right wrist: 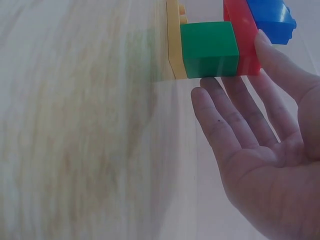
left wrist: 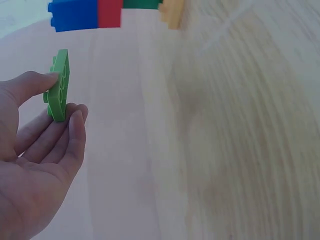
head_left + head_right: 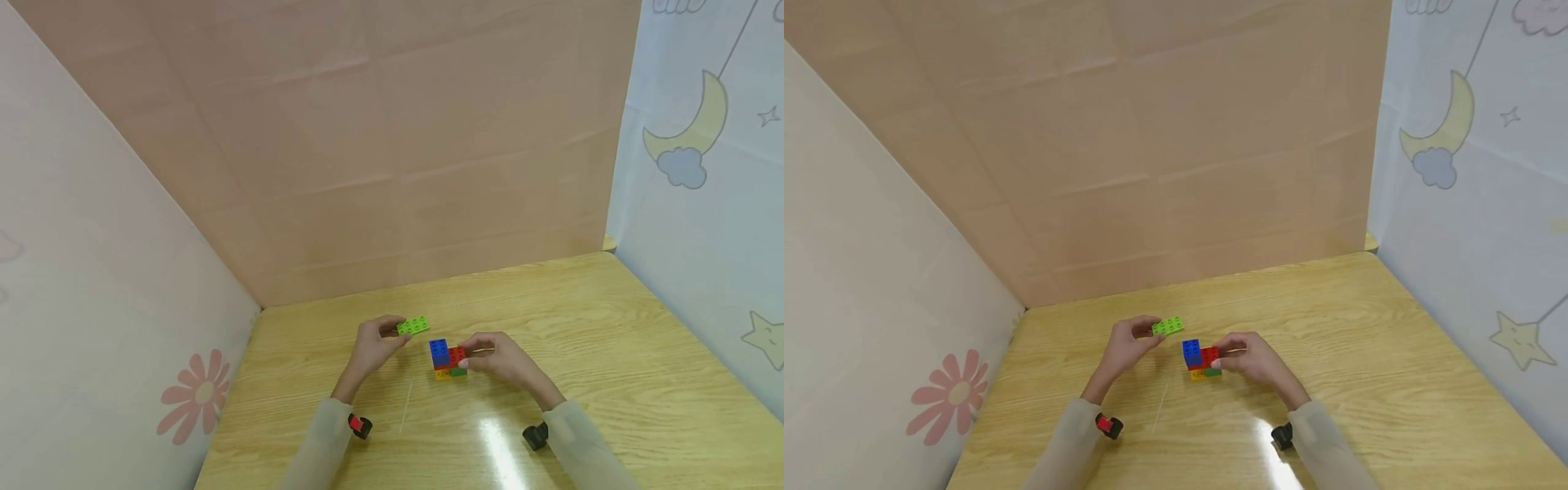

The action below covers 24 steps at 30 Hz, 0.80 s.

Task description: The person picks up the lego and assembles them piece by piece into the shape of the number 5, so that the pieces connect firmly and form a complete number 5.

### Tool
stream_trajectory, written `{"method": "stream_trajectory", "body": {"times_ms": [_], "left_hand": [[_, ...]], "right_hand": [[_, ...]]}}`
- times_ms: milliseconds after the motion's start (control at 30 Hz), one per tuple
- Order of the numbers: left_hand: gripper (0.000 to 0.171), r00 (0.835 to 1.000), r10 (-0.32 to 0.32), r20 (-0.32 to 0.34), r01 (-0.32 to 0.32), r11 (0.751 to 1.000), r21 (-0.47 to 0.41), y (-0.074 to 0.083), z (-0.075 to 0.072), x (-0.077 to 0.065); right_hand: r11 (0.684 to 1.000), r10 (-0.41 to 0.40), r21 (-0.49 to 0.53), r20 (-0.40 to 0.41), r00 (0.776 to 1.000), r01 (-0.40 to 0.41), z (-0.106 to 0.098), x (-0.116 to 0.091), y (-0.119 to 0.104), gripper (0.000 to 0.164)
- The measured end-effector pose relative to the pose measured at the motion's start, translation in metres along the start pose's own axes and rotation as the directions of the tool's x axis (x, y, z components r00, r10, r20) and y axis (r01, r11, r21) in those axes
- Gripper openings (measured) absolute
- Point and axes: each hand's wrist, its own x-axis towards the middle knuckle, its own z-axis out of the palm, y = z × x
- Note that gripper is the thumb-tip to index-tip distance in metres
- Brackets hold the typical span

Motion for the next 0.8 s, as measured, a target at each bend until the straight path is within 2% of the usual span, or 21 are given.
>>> {"method": "stream_trajectory", "body": {"times_ms": [233,433,800], "left_hand": [[0.036,1.0,0.016,0.024,-0.015,1.0,-0.015,0.013,-0.001,-0.002],[0.036,0.998,0.019,0.057,-0.015,0.997,-0.073,0.024,0.001,-0.006],[0.041,0.993,0.004,0.122,0.016,0.987,-0.161,0.031,0.009,-0.011]], "right_hand": [[1.0,0.002,-0.004,-0.002,1.0,-0.002,-0.001,0.001,-0.002,0.036],[1.0,0.004,-0.008,-0.004,1.0,-0.004,0.0,0.001,-0.001,0.037],[1.0,0.0,0.008,0.002,1.0,0.0,0.001,0.002,-0.002,0.036]]}}
